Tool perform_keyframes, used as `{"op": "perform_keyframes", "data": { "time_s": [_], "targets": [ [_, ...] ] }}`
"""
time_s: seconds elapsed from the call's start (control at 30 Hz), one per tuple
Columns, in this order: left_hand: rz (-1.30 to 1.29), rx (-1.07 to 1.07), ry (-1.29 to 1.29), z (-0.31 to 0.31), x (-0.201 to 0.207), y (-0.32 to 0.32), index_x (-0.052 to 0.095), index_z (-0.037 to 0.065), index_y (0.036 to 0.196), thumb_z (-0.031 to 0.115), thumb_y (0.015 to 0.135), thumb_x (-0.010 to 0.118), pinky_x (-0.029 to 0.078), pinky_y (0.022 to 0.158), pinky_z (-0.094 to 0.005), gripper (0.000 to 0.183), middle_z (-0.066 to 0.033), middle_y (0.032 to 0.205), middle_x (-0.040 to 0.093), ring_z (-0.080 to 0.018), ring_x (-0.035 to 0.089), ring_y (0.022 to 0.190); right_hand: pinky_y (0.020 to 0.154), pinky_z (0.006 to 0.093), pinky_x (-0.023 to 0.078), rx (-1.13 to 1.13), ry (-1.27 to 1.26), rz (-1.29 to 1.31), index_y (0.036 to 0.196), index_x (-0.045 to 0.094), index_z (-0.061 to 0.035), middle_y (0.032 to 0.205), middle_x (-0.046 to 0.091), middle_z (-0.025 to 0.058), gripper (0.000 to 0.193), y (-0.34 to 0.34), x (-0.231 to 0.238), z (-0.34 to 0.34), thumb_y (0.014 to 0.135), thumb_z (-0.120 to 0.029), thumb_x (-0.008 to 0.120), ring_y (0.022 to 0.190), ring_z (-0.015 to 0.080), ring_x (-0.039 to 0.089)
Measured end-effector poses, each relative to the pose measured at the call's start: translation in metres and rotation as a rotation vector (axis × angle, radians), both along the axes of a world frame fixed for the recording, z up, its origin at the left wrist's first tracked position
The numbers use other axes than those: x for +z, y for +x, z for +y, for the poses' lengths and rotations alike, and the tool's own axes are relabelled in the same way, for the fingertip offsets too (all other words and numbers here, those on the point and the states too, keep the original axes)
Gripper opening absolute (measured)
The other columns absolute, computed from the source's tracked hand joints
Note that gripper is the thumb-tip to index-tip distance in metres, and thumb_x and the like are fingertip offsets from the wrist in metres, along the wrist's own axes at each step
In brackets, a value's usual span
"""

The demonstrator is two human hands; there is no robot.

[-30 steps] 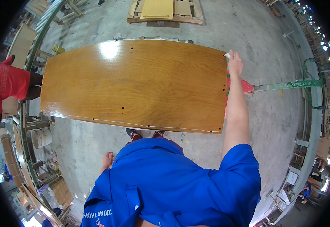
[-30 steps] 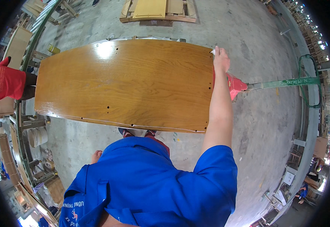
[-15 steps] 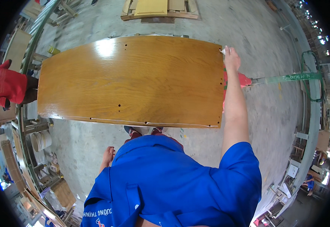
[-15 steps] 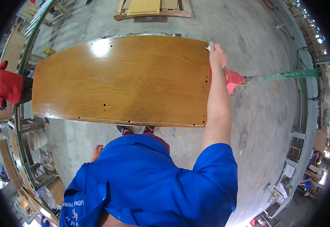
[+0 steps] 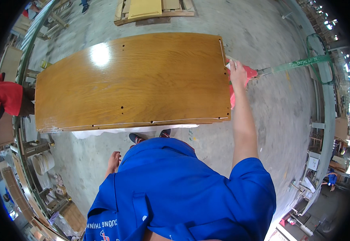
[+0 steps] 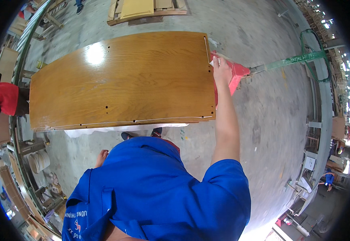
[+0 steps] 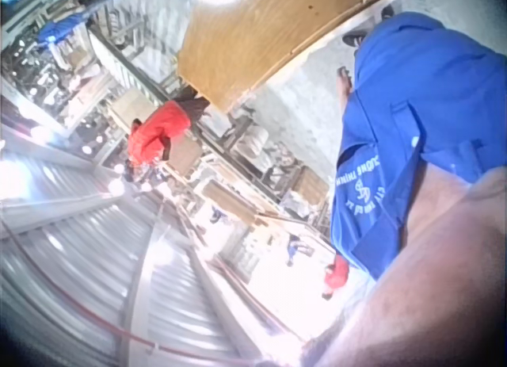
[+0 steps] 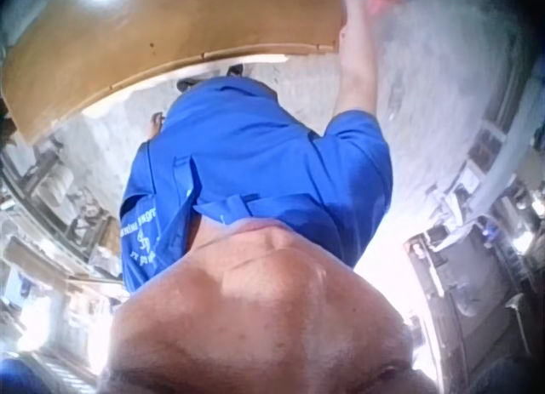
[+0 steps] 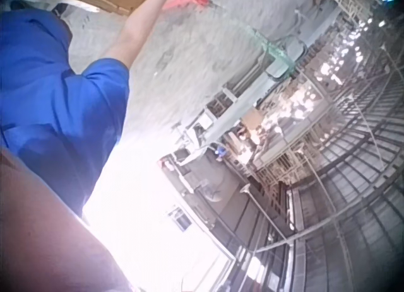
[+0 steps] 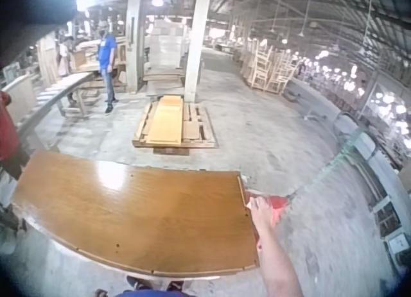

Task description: The person wipes the surface of wooden panels with a cloth. They move along a conveyor line, handling multiple panels one at a time, wiping each surface thoroughly before placing them back on the line.

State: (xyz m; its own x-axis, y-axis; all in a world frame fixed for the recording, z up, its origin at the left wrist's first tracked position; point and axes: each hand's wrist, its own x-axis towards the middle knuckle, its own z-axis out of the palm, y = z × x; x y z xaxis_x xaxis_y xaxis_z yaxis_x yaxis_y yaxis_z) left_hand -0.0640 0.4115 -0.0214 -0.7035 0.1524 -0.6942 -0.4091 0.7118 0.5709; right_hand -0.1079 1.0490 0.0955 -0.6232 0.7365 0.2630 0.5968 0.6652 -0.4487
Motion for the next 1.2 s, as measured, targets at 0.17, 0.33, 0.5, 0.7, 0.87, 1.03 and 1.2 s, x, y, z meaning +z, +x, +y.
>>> {"op": "perform_keyframes", "data": {
  "time_s": [0.17,0.33,0.5,0.7,0.87,1.03,1.2],
  "targets": [
    [0.025,-0.066,0.002,0.0,-0.003,-0.007,0.053,0.0,0.108,0.024,0.089,0.041,0.049,0.067,-0.0305,0.033,-0.0131,0.092,0.061,-0.0206,0.059,0.081,0.07,0.0452,0.046,-0.029,-0.049,-0.053,0.097,0.057,-0.0115,0.086,0.063,0.0167,0.042,0.025,0.0,-0.01,0.086,-0.049,0.042,0.083,0.0361,0.059],
    [0.009,-0.064,0.007,0.002,-0.003,-0.011,0.054,0.001,0.108,0.024,0.088,0.042,0.049,0.066,-0.0305,0.033,-0.0124,0.09,0.061,-0.021,0.059,0.074,0.071,0.0451,0.046,-0.032,-0.061,-0.07,0.098,0.056,-0.0118,0.088,0.062,0.0172,0.042,0.026,0.003,-0.014,0.086,-0.049,0.042,0.084,0.0361,0.059],
    [0.031,-0.069,0.019,0.003,-0.004,-0.013,0.054,0.003,0.108,0.024,0.088,0.043,0.049,0.063,-0.031,0.031,-0.0119,0.09,0.061,-0.0209,0.059,0.072,0.072,0.0452,0.043,-0.048,-0.041,-0.065,0.097,0.056,-0.0101,0.09,0.061,0.0179,0.044,0.027,0.003,-0.016,0.085,-0.05,0.042,0.085,0.0367,0.058],
    [0.009,-0.097,0.003,-0.003,-0.002,-0.01,0.054,0.004,0.108,0.025,0.089,0.043,0.048,0.062,-0.0312,0.03,-0.0119,0.089,0.061,-0.0204,0.059,0.07,0.072,0.0449,0.044,-0.085,-0.07,-0.069,0.096,0.057,-0.0114,0.087,0.062,0.0186,0.043,0.043,0.005,-0.028,0.085,-0.05,0.043,0.084,0.0369,0.058],
    [0.002,-0.125,0.05,-0.001,-0.007,-0.016,0.054,0.004,0.108,0.025,0.089,0.044,0.048,0.061,-0.0317,0.03,-0.0131,0.09,0.061,-0.0203,0.058,0.07,0.068,0.0461,0.045,-0.093,-0.052,-0.088,0.092,0.057,-0.0128,0.08,0.063,0.0175,0.039,0.076,0.003,-0.039,0.085,-0.049,0.044,0.078,0.0369,0.059],
    [0.037,-0.214,0.025,0.011,-0.01,-0.029,0.055,0.001,0.106,0.025,0.089,0.044,0.049,0.064,-0.0313,0.031,-0.0136,0.093,0.06,-0.0209,0.059,0.077,0.064,0.0447,0.045,-0.107,-0.102,-0.088,0.086,0.057,-0.0107,0.076,0.062,0.0163,0.037,0.117,-0.003,-0.059,0.085,-0.047,0.047,0.074,0.0359,0.06],
    [0.049,-0.248,0.07,0.022,-0.015,-0.041,0.054,-0.001,0.105,0.025,0.088,0.044,0.05,0.066,-0.0315,0.033,-0.0148,0.094,0.059,-0.0215,0.059,0.085,0.063,0.0447,0.045,-0.099,-0.067,-0.023,0.084,0.057,-0.01,0.074,0.062,0.0158,0.036,0.15,-0.006,-0.079,0.084,-0.045,0.049,0.072,0.0361,0.059]
  ]
}}
